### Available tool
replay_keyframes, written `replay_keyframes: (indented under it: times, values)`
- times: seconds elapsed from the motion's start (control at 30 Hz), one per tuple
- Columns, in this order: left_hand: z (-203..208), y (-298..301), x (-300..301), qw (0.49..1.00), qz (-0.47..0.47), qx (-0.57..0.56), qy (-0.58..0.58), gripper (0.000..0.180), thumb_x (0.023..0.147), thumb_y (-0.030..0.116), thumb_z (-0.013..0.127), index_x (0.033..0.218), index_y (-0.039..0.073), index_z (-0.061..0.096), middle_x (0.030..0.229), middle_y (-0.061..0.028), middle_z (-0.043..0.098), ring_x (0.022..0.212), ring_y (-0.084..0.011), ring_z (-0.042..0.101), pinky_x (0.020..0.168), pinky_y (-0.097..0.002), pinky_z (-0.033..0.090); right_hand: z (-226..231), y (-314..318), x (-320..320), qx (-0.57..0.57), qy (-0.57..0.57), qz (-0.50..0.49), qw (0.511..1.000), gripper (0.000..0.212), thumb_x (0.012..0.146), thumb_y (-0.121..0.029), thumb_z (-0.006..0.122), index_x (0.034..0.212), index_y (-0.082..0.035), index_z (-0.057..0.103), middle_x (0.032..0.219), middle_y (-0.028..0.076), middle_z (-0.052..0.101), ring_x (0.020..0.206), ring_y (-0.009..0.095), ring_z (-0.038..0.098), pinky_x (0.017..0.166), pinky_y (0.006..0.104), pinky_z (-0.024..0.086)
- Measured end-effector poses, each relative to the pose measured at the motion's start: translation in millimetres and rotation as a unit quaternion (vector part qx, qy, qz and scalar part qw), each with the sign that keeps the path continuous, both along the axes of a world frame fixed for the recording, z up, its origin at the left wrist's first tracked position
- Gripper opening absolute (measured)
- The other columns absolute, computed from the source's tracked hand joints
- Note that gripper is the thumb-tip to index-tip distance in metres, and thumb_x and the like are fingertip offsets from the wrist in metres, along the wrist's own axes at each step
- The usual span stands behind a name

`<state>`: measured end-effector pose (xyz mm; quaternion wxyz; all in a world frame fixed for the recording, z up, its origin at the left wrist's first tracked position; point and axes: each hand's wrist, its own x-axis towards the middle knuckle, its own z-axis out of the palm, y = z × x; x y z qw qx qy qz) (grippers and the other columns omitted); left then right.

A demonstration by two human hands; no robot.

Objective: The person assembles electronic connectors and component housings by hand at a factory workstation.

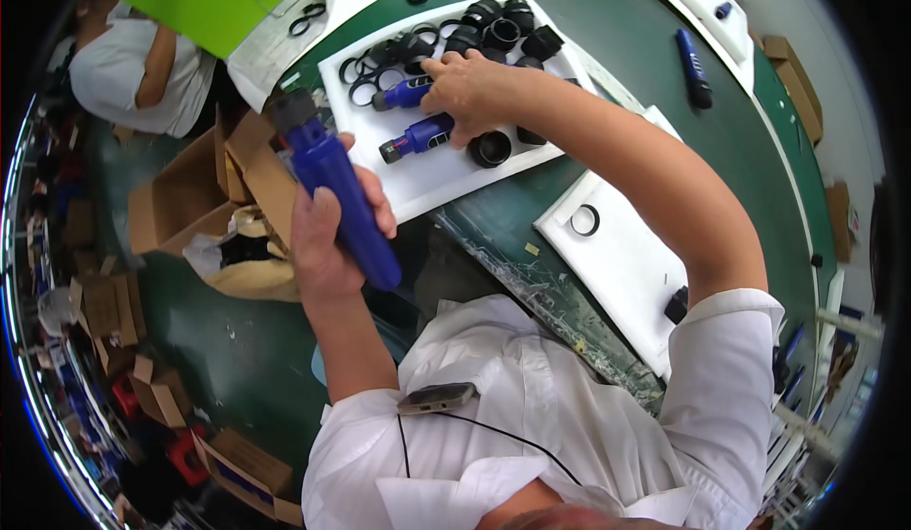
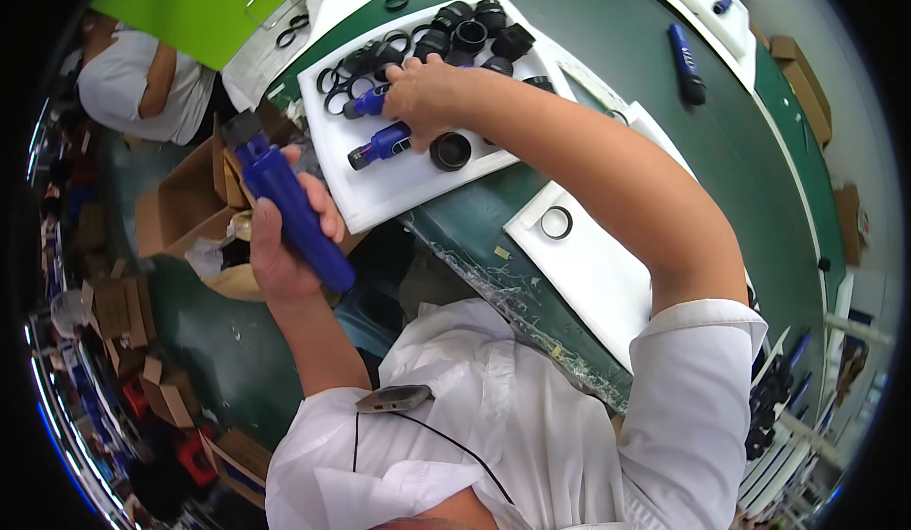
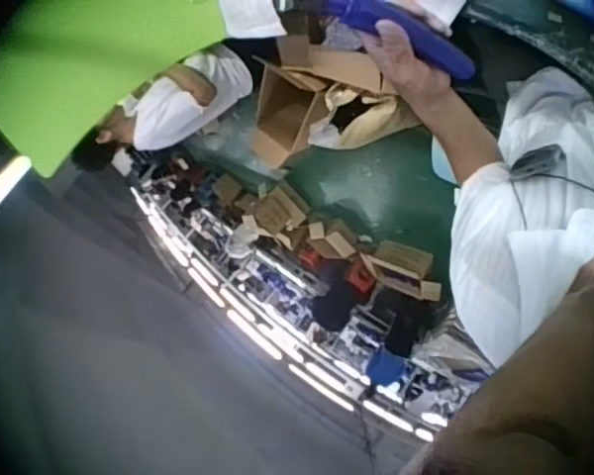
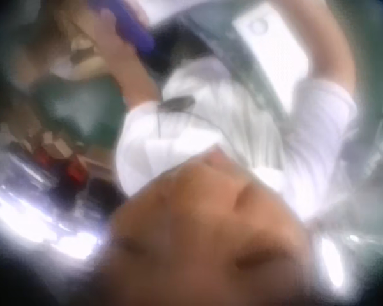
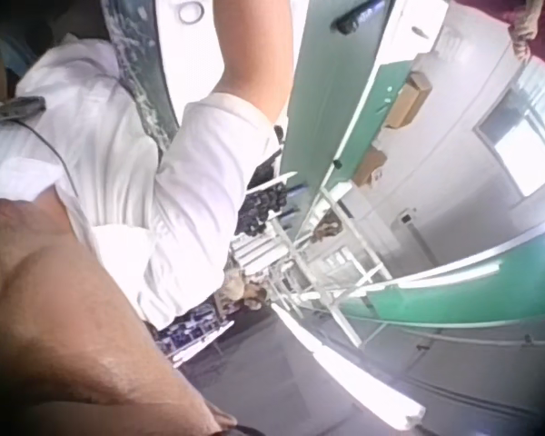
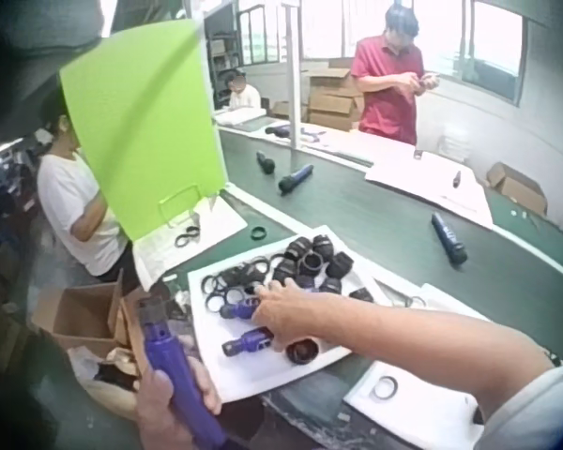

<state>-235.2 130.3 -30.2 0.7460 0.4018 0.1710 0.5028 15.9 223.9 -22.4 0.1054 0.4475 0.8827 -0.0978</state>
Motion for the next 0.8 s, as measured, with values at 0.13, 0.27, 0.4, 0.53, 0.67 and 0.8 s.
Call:
replay_keyframes:
  times: [0.13, 0.27, 0.4, 0.53, 0.67, 0.8]
  values:
    - [0, 5, -19, 0.998, 0.004, 0.021, 0.060, 0.052, 0.099, 0.025, 0.063, 0.139, -0.001, 0.043, 0.103, -0.0159, 0.060, 0.083, -0.0227, 0.064, 0.069, -0.0365, 0.055, 26, 12, 16, 0.113, 0.100, -0.096, 0.984, 0.014, 0.079, -0.010, 0.071, 0.091, -0.005, 0.074, 0.102, 0.020, 0.070, 0.097, 0.036, 0.068, 0.087, 0.0460, 0.053]
    - [-15, 7, -26, 0.998, 0.022, -0.040, 0.053, 0.050, 0.097, 0.025, 0.065, 0.136, 0.000, 0.045, 0.104, -0.0146, 0.060, 0.081, -0.0219, 0.063, 0.070, -0.0361, 0.055, 21, 14, 13, 0.141, 0.115, -0.110, 0.977, 0.010, 0.080, -0.006, 0.060, 0.078, -0.001, 0.068, 0.076, 0.021, 0.066, 0.076, 0.041, 0.067, 0.071, 0.0493, 0.053]
    - [-31, -32, -58, 0.997, 0.022, -0.019, 0.066, 0.065, 0.102, 0.045, 0.060, 0.144, 0.002, 0.038, 0.100, -0.0104, 0.058, 0.080, -0.0183, 0.062, 0.068, -0.0336, 0.053, 58, -59, -2, 0.048, 0.083, -0.156, 0.983, 0.012, 0.084, -0.009, 0.061, 0.078, -0.001, 0.068, 0.078, 0.021, 0.066, 0.076, 0.040, 0.065, 0.071, 0.0486, 0.053]
    - [-44, -42, -15, 0.991, -0.044, -0.015, 0.123, 0.059, 0.091, 0.022, 0.070, 0.138, -0.004, 0.045, 0.104, -0.0138, 0.063, 0.084, -0.0176, 0.064, 0.076, -0.0311, 0.054, 7, -186, 71, 0.017, 0.119, -0.315, 0.942, 0.014, 0.087, -0.012, 0.069, 0.099, -0.008, 0.073, 0.078, 0.016, 0.066, 0.083, 0.035, 0.068, 0.078, 0.0464, 0.054]
    - [-34, -49, 46, 0.939, -0.119, 0.084, 0.311, 0.054, 0.082, 0.013, 0.080, 0.130, 0.004, 0.057, 0.101, -0.0023, 0.062, 0.088, -0.0092, 0.056, 0.084, -0.0268, 0.049, -30, -250, 77, 0.032, 0.216, -0.450, 0.866, 0.036, 0.085, -0.008, 0.071, 0.121, -0.009, 0.067, 0.104, 0.017, 0.066, 0.099, 0.035, 0.067, 0.089, 0.0438, 0.054]
    - [-16, -73, 81, 0.932, -0.162, 0.130, 0.297, 0.056, 0.086, 0.023, 0.082, 0.133, 0.004, 0.056, 0.102, -0.0022, 0.063, 0.089, -0.0107, 0.056, 0.084, -0.0270, 0.049, -72, -267, 88, 0.133, 0.245, -0.403, 0.872, 0.014, 0.086, -0.004, 0.068, 0.100, -0.002, 0.069, 0.101, 0.017, 0.066, 0.092, 0.034, 0.066, 0.085, 0.0438, 0.053]
